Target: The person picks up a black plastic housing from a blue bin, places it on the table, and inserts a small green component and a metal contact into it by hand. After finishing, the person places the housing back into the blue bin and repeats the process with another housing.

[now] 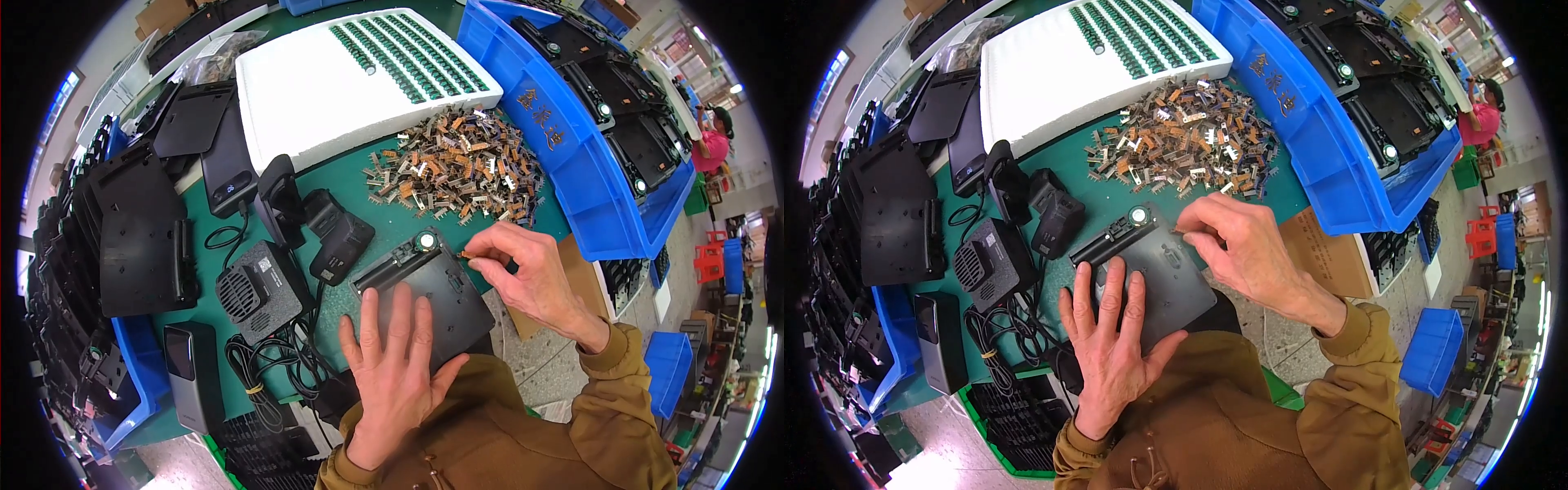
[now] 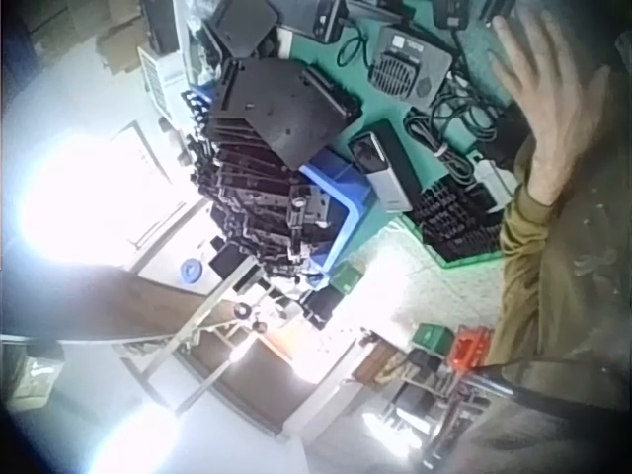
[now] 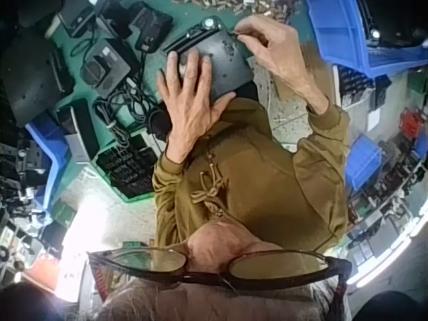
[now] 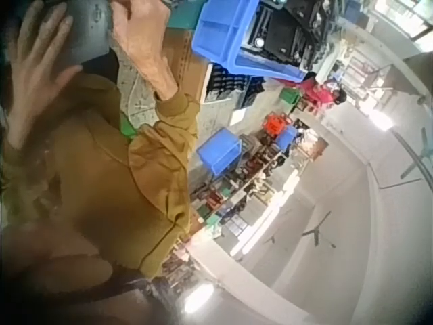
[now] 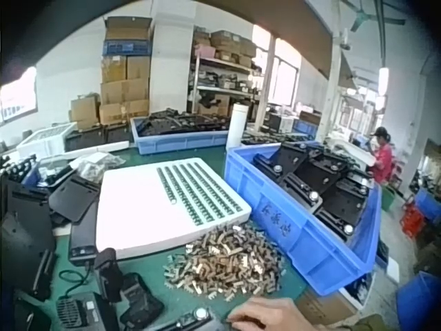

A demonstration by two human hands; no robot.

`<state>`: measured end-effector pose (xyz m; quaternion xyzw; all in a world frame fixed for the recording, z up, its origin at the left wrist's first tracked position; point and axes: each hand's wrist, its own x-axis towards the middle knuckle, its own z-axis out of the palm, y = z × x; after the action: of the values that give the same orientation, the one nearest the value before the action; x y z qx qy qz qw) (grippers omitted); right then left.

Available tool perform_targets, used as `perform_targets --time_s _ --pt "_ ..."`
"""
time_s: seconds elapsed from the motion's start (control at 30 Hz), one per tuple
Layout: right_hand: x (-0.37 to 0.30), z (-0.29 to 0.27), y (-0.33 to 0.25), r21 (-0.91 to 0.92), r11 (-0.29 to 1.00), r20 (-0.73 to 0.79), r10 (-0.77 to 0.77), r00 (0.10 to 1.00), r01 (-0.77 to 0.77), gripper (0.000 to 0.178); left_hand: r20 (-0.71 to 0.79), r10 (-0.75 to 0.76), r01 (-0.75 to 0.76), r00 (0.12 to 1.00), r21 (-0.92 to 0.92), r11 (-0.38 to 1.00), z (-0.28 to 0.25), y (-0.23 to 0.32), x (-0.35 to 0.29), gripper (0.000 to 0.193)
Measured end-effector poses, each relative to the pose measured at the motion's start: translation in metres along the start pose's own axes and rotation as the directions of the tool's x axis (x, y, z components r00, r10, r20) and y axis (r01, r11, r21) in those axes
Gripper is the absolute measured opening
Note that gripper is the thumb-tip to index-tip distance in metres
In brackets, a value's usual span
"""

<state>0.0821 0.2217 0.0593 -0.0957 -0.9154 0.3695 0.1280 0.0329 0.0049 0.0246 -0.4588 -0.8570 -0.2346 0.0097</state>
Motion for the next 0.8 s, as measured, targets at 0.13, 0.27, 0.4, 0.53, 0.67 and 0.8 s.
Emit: perform_targets --time_s 0.13,0.27,0.4,0.53,0.67,0.8 --pt "-0.01 0.002 -0.009 0.107 0.993 -0.01 0.044 0.999 -0.043 0.014 -0.008 0.001 -0.001 1.0 0.002 1.0 0.0 -0.001 -0.001 0.08" --pt "-0.018 0.006 -0.014 0.057 0.998 -0.023 0.01 1.0 -0.009 0.012 -0.013 0.004 -0.004 1.0 -0.002 1.0 0.001 0.0 -0.001 0.08" --pt "-0.02 0.015 -0.017 0.054 0.997 -0.039 0.059 0.998 -0.057 0.01 -0.012 0.005 -0.005 1.0 -0.002 1.0 0.002 -0.001 -0.001 0.079" --pt "-0.021 0.02 -0.018 0.044 0.996 -0.05 0.078 0.996 -0.075 0.01 -0.014 0.007 -0.007 1.0 -0.007 1.0 0.002 -0.001 -0.001 0.079" --pt "-0.021 0.023 -0.019 0.027 0.994 -0.072 0.103 0.992 -0.101 0.01 -0.015 0.007 -0.007 1.0 -0.007 1.0 0.003 -0.002 -0.001 0.079" --pt "-0.021 0.023 -0.022 0.02 0.99 -0.07 0.141 0.988 -0.14 0.011 -0.02 0.004 -0.004 1.0 -0.007 1.0 0.002 -0.002 -0.001 0.078"
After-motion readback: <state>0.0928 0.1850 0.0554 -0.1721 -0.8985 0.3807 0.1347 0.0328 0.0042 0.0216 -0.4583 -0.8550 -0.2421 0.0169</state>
